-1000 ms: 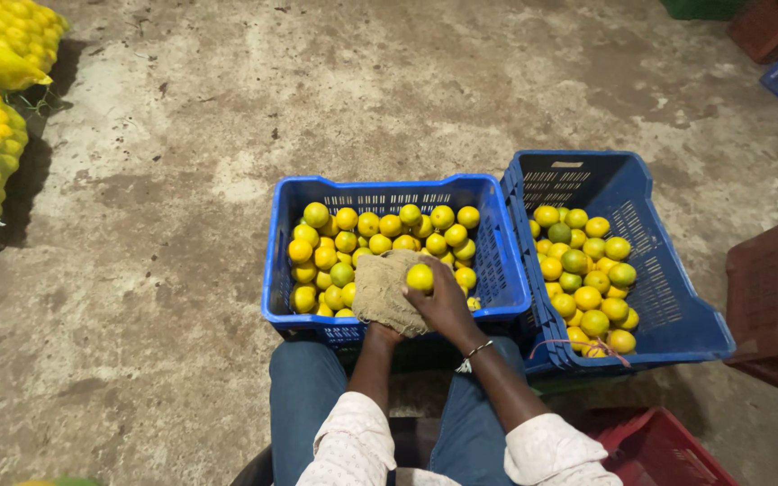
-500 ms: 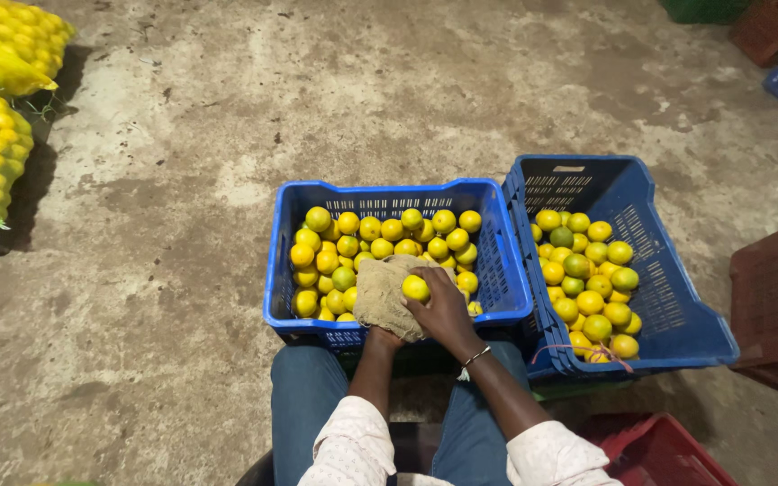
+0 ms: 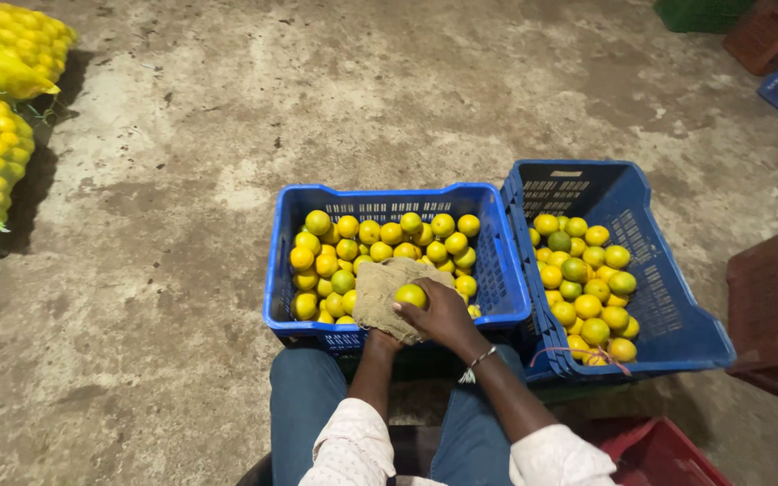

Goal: The person sits and repeatedly wipes individual yellow citrus fruits with a cloth, picking each fruit from a blue crate, rubbing it, and placing it back. The action is performed one at a time throughout the clip.

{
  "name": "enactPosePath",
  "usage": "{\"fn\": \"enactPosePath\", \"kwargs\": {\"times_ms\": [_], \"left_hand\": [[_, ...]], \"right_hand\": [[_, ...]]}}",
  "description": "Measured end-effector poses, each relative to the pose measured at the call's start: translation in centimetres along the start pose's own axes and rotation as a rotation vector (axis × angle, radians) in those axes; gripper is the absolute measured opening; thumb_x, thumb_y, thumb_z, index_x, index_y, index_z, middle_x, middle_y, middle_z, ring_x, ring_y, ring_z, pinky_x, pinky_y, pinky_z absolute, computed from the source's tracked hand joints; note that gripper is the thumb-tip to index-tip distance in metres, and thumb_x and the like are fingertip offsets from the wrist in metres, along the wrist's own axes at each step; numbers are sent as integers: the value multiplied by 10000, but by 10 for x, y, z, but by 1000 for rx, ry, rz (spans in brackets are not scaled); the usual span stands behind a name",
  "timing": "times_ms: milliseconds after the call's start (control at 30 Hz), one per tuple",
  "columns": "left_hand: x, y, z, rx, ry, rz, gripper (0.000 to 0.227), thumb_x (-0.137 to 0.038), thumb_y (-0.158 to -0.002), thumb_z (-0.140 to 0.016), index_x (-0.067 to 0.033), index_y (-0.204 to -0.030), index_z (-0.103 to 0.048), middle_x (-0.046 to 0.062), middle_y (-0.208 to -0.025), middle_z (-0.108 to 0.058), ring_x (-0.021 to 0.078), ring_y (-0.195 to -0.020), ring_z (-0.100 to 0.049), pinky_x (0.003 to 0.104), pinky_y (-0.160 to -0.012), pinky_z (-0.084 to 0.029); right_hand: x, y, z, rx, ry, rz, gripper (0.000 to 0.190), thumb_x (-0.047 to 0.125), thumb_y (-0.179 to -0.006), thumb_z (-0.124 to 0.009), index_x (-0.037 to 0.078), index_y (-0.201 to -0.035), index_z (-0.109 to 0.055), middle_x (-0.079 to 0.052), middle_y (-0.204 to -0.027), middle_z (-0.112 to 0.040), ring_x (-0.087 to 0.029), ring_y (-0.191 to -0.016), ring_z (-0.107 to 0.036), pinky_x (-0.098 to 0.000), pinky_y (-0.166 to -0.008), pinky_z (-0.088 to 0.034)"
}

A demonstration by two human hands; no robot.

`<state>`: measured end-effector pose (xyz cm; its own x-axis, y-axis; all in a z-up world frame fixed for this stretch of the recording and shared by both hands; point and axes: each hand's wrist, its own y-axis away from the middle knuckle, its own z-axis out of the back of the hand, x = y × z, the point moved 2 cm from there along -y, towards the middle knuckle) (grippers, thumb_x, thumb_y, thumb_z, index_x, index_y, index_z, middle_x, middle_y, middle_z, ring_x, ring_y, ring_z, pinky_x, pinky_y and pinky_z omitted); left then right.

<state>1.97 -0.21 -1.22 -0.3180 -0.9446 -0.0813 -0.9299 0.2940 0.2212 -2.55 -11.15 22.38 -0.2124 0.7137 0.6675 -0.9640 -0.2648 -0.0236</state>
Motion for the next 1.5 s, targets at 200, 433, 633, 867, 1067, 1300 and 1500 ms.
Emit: {"fn": "enactPosePath", "kwargs": {"times_ms": [200,433,633,867,1067,1300,1500], "left_hand": [[4,1,2,-58,41,12,664,-586,-992,-452,-98,-1438,-514,169,-1407,-596,369,-1232,-610,539,-1027,-539],[2,4,6,-53,-69,-7,547,-479,-1021,-486,-127,-1438,-528,143,-1352,-624,349,-1170,-624,519,-985,-557],[-1,3,0,71,-22,-37,506,-474,-1085,-533,-76,-1397,-539,156,-1224,-645,347,-1075,-641,521,-918,-591],[-1,0,8,-12,-110,6,540,-418,-935,-517,-113,-1379,-555,135,-1276,-657,339,-1120,-656,526,-973,-574],[-2,1,9,44,-81,-27,524,-411,-1033,-486,-100,-1450,-538,136,-1380,-638,333,-1216,-643,508,-1062,-556],[0,5,-6,-47,-23,3,647,-574,-1002,-449,-81,-1411,-542,172,-1343,-630,371,-1186,-619,533,-1001,-548],[0,11,-16,41,-31,-26,650,-568,-1027,-449,-78,-1449,-515,168,-1401,-606,356,-1246,-609,530,-1045,-525]], "right_hand": [[4,-1,2,-209,-21,308,584,214,-790,-786,25,-1311,-600,-234,-1279,-637,-426,-1168,-618,-456,-961,-513],[-36,-11,-2,142,-30,-101,626,382,-813,-805,100,-1339,-616,-152,-1205,-701,-325,-1094,-708,-393,-980,-553],[-34,-22,0,-91,-54,288,578,336,-776,-842,56,-1240,-641,-182,-1190,-676,-375,-1124,-652,-439,-964,-508],[-37,-24,-1,169,-170,121,653,395,-750,-840,87,-1284,-626,-145,-1199,-686,-310,-1110,-694,-400,-952,-536],[-18,-17,-3,-109,-65,264,656,417,-746,-848,42,-1247,-649,-182,-1208,-694,-339,-1131,-662,-414,-962,-522],[-15,-12,7,18,-163,181,598,342,-783,-813,64,-1277,-625,-186,-1204,-685,-369,-1102,-669,-437,-948,-529],[-6,-10,0,-62,-100,258,495,247,-732,-795,91,-1160,-602,-182,-1116,-668,-398,-1072,-651,-449,-909,-524]]}}
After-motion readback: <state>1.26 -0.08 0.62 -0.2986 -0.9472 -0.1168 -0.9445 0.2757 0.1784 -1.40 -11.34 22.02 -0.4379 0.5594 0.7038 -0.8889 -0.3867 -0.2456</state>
